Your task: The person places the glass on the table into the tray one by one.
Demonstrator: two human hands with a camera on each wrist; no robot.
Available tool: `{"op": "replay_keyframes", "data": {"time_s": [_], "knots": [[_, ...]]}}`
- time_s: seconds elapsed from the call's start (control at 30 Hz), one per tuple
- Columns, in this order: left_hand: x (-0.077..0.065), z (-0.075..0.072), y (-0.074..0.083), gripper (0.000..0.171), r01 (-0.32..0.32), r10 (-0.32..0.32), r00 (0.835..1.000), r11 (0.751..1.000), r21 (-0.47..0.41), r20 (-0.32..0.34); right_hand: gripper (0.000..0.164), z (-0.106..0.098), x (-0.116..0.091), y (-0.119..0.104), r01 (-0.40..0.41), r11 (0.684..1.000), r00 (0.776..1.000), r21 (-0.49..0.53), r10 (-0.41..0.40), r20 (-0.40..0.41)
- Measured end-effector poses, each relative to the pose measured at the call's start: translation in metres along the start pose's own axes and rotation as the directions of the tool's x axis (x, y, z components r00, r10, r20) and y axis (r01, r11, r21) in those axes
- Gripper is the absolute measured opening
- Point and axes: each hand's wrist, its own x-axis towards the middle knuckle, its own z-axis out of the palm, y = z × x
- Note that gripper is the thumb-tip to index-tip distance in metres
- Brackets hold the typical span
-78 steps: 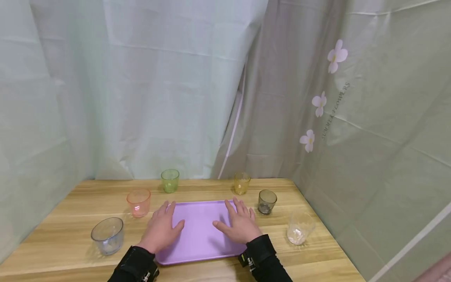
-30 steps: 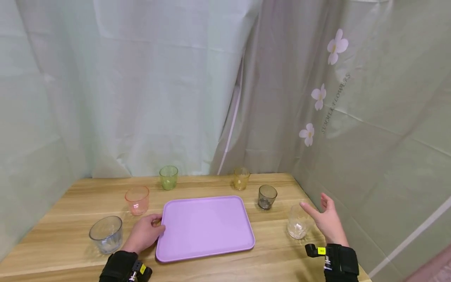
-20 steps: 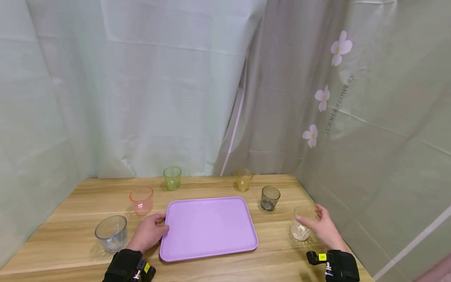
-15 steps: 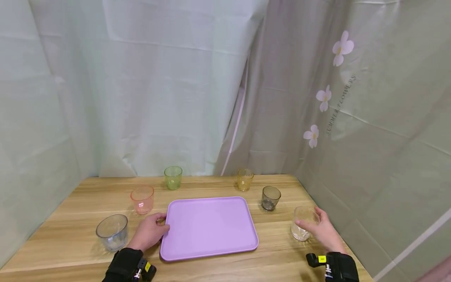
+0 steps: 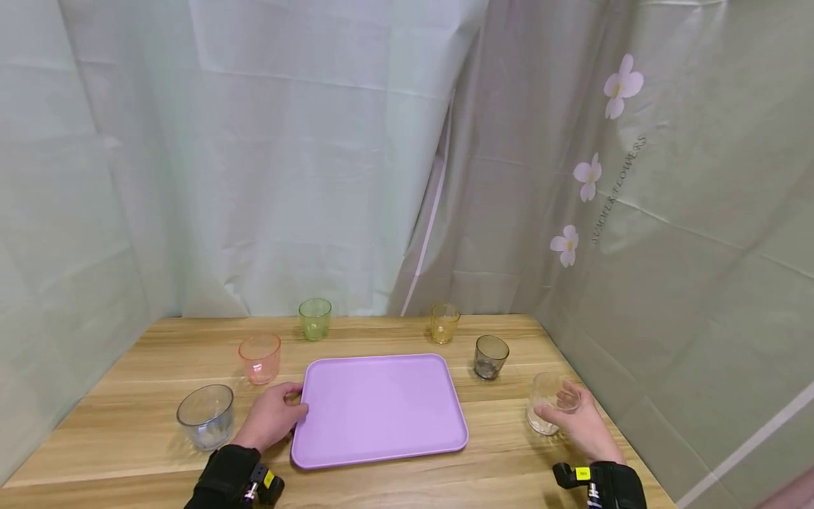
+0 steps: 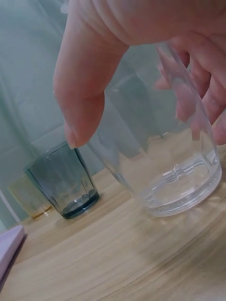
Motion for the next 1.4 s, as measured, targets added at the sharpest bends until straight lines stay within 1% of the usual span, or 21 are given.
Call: {"op": "replay_keyframes", "data": {"time_s": [0.2, 0.4, 0.57, 0.7, 0.9, 1.1, 1.17, 1.4], "knots": [[0.001, 0.0, -0.002, 0.058, 0.002, -0.002, 1.0, 1.0, 0.002, -0.002, 0.109, 0.0, 0.0, 0.0, 0.009, 1.0, 1.0, -0.005, -0.009, 0.002], [0.0, 0.001, -0.002, 0.058, 0.002, -0.002, 1.0, 1.0, -0.011, -0.002, 0.11, -0.001, -0.001, 0.001, -0.003, 1.0, 1.0, -0.018, 0.003, 0.013], [-0.002, 0.002, -0.003, 0.058, 0.017, -0.017, 1.0, 1.0, -0.018, 0.001, 0.112, -0.001, -0.002, 0.002, -0.019, 0.999, 1.0, -0.031, 0.02, 0.02], [-0.003, 0.003, -0.003, 0.059, 0.025, -0.025, 1.0, 0.999, -0.019, 0.005, 0.112, 0.0, -0.001, 0.002, -0.015, 0.999, 1.0, -0.042, 0.016, 0.025], [-0.003, 0.002, 0.0, 0.059, 0.012, -0.012, 1.0, 1.0, -0.012, 0.001, 0.111, -0.001, 0.001, -0.004, -0.003, 0.999, 1.0, -0.052, 0.004, 0.019], [-0.004, 0.001, 0.001, 0.059, 0.001, -0.001, 1.0, 1.0, 0.005, 0.005, 0.109, -0.002, 0.003, -0.011, 0.007, 1.0, 1.0, -0.023, -0.006, 0.015], [-0.004, 0.001, 0.001, 0.059, -0.003, 0.003, 1.0, 1.0, 0.006, 0.006, 0.109, -0.003, 0.003, -0.015, 0.013, 1.0, 1.0, -0.011, -0.013, 0.013], [-0.004, 0.002, 0.001, 0.058, -0.007, 0.007, 1.0, 1.0, 0.014, -0.006, 0.108, -0.007, 0.005, -0.03, 0.047, 0.999, 0.999, -0.027, -0.047, 0.003]]}}
